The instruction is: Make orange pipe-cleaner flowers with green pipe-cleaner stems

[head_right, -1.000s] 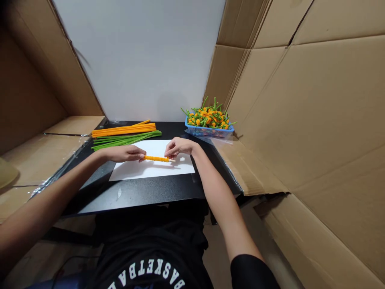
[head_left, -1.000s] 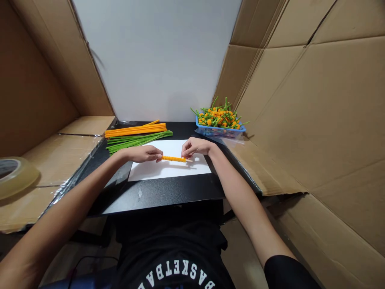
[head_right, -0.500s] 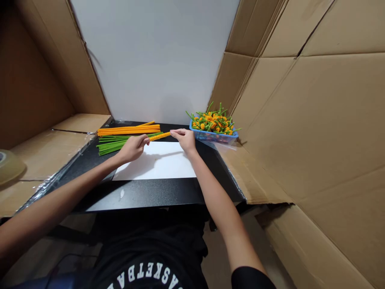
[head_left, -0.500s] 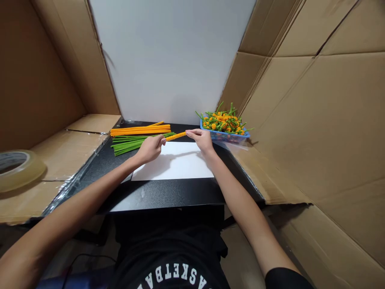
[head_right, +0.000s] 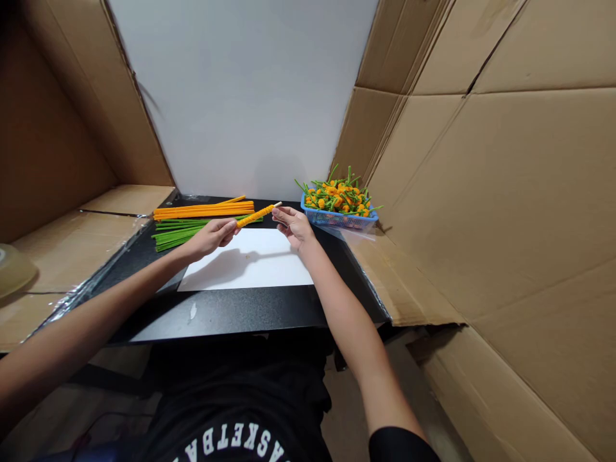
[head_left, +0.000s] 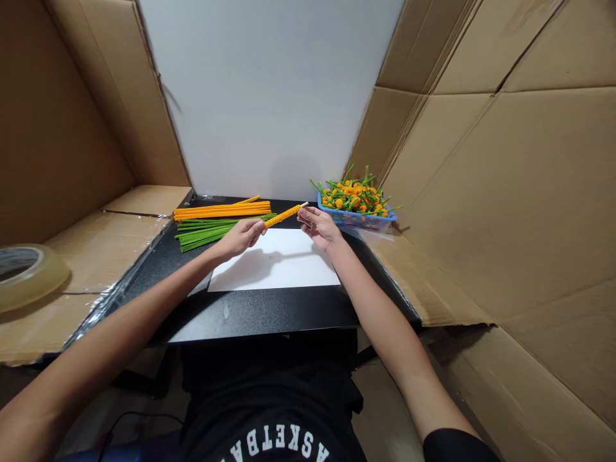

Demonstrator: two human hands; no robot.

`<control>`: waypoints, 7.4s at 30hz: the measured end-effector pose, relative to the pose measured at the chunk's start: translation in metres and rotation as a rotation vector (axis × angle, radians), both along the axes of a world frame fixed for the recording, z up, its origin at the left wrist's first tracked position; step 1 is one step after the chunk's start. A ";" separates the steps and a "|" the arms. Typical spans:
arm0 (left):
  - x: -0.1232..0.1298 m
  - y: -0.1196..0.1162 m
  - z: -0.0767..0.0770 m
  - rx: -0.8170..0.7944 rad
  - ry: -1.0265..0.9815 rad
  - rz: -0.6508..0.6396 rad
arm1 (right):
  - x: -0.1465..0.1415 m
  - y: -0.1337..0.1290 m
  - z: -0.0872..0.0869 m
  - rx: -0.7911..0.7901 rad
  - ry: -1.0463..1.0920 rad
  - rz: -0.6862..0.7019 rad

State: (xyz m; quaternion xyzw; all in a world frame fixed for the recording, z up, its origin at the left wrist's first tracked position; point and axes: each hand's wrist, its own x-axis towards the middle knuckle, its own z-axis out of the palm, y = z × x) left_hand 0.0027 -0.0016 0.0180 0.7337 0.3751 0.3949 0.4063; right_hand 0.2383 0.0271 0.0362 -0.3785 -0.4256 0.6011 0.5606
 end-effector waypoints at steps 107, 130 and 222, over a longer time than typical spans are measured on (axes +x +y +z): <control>-0.020 0.009 -0.005 0.264 0.667 -0.067 | 0.014 0.008 -0.030 1.330 -1.616 -0.156; -0.004 -0.006 -0.005 0.921 1.131 0.006 | -0.011 -0.009 -0.045 1.367 -1.390 -0.094; 0.004 -0.008 -0.025 0.627 0.861 0.052 | -0.026 -0.020 -0.054 1.514 -1.315 -0.141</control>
